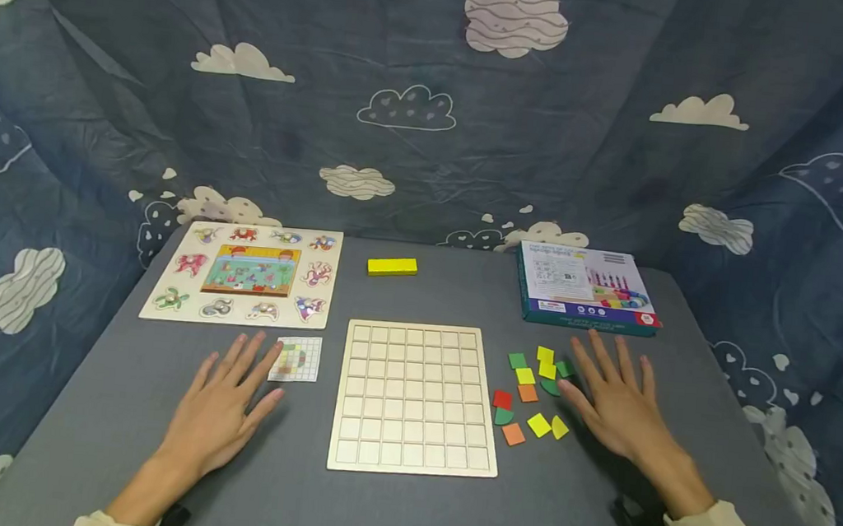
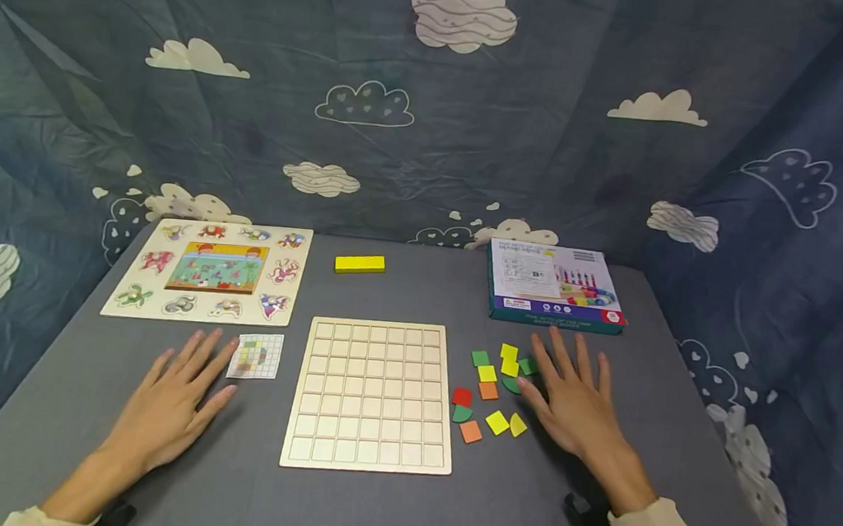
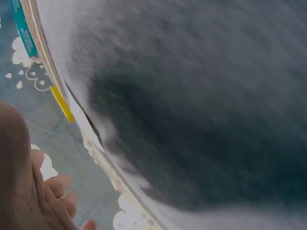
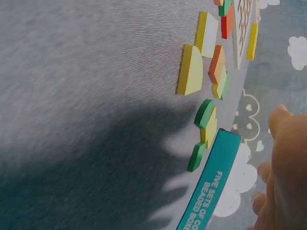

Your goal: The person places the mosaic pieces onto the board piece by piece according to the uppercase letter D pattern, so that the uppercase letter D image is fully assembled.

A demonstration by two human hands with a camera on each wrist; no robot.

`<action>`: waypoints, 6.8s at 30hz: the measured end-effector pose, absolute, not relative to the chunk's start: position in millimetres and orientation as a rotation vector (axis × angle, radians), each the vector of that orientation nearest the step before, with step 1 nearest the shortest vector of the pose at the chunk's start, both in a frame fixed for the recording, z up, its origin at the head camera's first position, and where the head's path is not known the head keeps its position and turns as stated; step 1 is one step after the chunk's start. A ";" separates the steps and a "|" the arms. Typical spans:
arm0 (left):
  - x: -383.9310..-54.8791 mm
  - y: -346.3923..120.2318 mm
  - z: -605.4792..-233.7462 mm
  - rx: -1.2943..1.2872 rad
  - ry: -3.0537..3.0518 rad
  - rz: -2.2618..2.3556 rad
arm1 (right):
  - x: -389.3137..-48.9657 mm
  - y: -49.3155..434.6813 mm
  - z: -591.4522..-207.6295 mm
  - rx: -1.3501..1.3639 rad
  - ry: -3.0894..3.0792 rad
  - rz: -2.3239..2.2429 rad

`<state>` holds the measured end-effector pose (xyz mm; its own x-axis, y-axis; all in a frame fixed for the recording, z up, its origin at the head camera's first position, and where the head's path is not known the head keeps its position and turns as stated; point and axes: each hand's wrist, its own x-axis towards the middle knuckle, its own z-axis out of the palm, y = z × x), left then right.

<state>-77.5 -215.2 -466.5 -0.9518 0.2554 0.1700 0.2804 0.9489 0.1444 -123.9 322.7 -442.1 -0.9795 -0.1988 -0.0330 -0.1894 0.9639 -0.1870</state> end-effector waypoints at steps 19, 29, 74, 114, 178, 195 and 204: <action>-92.3 -168.1 -471.6 -0.570 -2.967 -1.236 | -141.1 287.5 -448.5 -0.301 3.031 -0.437; -110.9 -162.0 -469.7 -0.661 -3.120 -1.312 | -170.3 276.6 -454.2 -0.458 2.991 -0.586; -107.2 -158.8 -469.9 -0.746 -3.133 -1.079 | -181.1 259.5 -454.1 -0.569 3.057 -0.530; -105.3 -162.2 -468.3 -0.733 -3.138 -1.073 | -197.0 140.5 -432.2 -0.713 2.884 -0.835; -102.1 -162.3 -471.3 -0.694 -3.155 -1.091 | -171.1 100.2 -433.6 -0.969 2.775 -0.371; -103.8 -161.5 -470.0 -0.712 -3.143 -1.080 | -157.9 221.2 -414.5 -0.842 2.633 -0.752; -104.8 -160.6 -468.7 -0.706 -3.163 -1.083 | -173.3 287.9 -415.5 -0.642 2.658 -0.888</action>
